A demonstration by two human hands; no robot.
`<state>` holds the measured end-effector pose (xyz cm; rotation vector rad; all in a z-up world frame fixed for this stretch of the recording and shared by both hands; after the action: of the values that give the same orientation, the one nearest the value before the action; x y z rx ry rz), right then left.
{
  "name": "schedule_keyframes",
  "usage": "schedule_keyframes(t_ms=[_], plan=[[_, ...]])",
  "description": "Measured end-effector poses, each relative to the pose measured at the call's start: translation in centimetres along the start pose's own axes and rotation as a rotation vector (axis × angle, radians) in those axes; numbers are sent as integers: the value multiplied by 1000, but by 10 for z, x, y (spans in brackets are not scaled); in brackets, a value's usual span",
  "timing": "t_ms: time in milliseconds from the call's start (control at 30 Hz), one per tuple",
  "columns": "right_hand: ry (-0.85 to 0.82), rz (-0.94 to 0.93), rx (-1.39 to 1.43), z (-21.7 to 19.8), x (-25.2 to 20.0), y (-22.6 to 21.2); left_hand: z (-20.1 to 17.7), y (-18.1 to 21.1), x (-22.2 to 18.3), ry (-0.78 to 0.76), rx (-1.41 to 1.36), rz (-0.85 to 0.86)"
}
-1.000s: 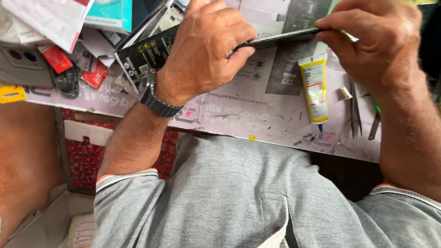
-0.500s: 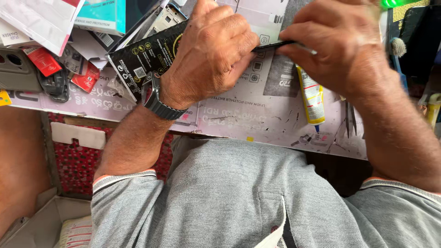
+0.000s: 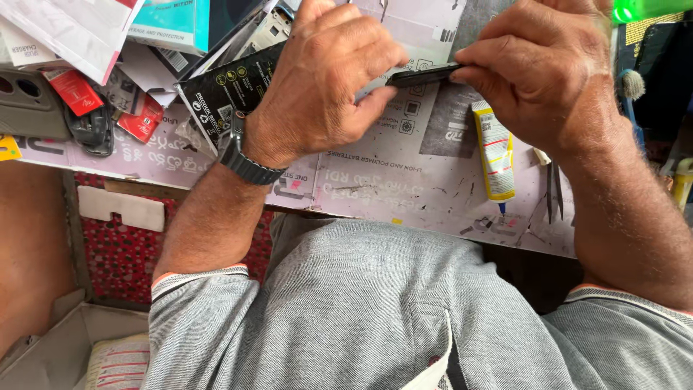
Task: The person assembles a mobile phone by hand, applying adhesive to the frame and connecting internal ribbon cables to the circuit board.
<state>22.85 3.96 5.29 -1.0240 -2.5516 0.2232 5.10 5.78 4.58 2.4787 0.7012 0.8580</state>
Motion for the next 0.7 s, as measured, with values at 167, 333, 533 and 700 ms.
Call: schedule_keyframes(t_ms=[167, 333, 533, 700], plan=[[1, -36, -52, 2, 6, -4, 8, -6, -8, -2, 1, 14], [-31, -15, -15, 6, 0, 0, 12, -10, -12, 7, -33, 27], [-21, -26, -32, 3, 2, -6, 13, -8, -11, 19, -48, 23], [-46, 10, 0, 0, 7, -9, 12, -2, -7, 29, -14, 49]])
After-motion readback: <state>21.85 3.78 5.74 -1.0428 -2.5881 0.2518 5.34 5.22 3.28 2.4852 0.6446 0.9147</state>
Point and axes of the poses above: each hand's wrist, its own x-axis towards the middle knuckle, its own z-axis out of the palm, y = z × x, the point moved 9 cm from there along x, towards the middle knuckle, and after that the axes turned 1 degree about x, right-handed, at the moved point
